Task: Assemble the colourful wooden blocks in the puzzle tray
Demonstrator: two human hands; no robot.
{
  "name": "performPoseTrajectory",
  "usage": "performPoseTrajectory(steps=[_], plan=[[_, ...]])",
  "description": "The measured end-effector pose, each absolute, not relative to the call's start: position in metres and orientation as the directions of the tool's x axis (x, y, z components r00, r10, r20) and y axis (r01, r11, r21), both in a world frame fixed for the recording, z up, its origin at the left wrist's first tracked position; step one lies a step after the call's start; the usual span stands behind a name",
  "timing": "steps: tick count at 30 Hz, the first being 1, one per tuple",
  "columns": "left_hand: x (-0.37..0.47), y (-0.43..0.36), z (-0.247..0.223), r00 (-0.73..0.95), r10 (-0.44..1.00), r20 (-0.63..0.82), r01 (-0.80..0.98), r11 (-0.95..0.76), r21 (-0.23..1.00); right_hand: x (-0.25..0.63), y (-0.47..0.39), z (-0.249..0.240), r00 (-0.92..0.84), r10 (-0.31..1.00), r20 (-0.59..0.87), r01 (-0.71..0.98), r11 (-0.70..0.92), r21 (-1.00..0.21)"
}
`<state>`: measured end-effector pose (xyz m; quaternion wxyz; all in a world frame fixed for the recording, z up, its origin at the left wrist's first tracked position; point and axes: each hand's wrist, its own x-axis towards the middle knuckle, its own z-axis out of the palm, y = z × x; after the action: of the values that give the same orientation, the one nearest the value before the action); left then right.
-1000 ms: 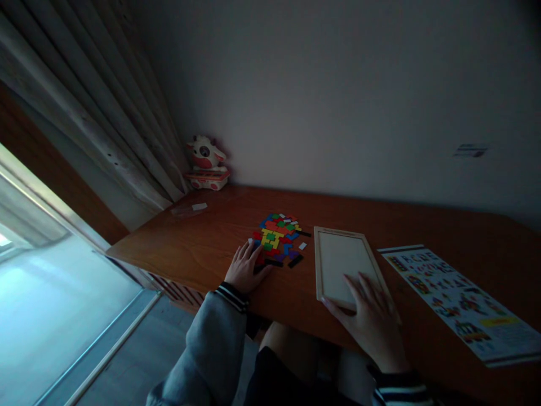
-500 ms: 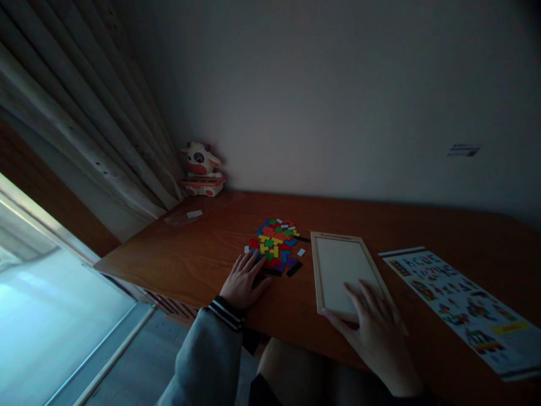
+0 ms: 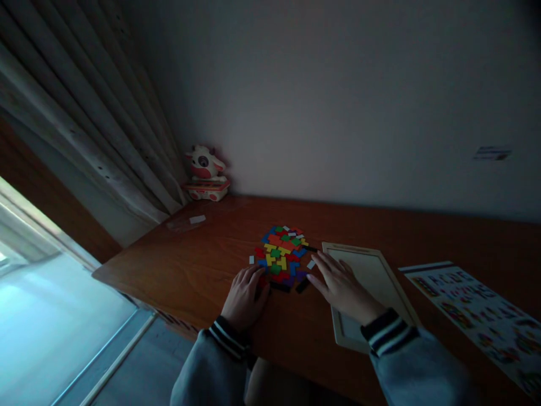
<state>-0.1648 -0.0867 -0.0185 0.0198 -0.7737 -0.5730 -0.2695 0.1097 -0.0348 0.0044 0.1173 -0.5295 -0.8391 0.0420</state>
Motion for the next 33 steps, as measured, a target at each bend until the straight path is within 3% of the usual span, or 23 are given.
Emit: performPoseTrajectory(steps=[4,8,14,22,29,33], plan=[[-0.166,-0.087,-0.019,0.226,0.87,0.439,0.893,-0.365,0.264,0.095,-0.005,0.004,-0.359,0.933,0.022,0.917,0.357,-0.181],[-0.168,-0.087,-0.021,0.263,0.878,0.399,0.898,-0.374,0.231,0.087,0.005,0.0,-0.381,0.925,0.009,0.905,0.375,-0.201],[-0.169,-0.086,-0.024,0.279,0.901,0.331,0.913,-0.356,0.198,0.091,0.0,-0.004,-0.491,0.862,0.125,0.799,0.502,-0.329],[-0.168,-0.084,-0.027,0.179,0.915,0.361,0.937,-0.27,0.222,0.123,-0.025,0.003,-0.677,0.701,0.222,0.634,0.71,-0.307],[-0.169,-0.088,-0.024,0.146,0.889,0.434,0.912,-0.29,0.288,0.112,-0.028,-0.015,-0.577,0.744,0.338,0.685,0.666,-0.295],[-0.167,-0.07,-0.003,0.216,0.896,0.387,0.905,-0.333,0.265,0.113,-0.026,-0.016,-0.494,0.742,0.453,0.677,0.655,-0.335]])
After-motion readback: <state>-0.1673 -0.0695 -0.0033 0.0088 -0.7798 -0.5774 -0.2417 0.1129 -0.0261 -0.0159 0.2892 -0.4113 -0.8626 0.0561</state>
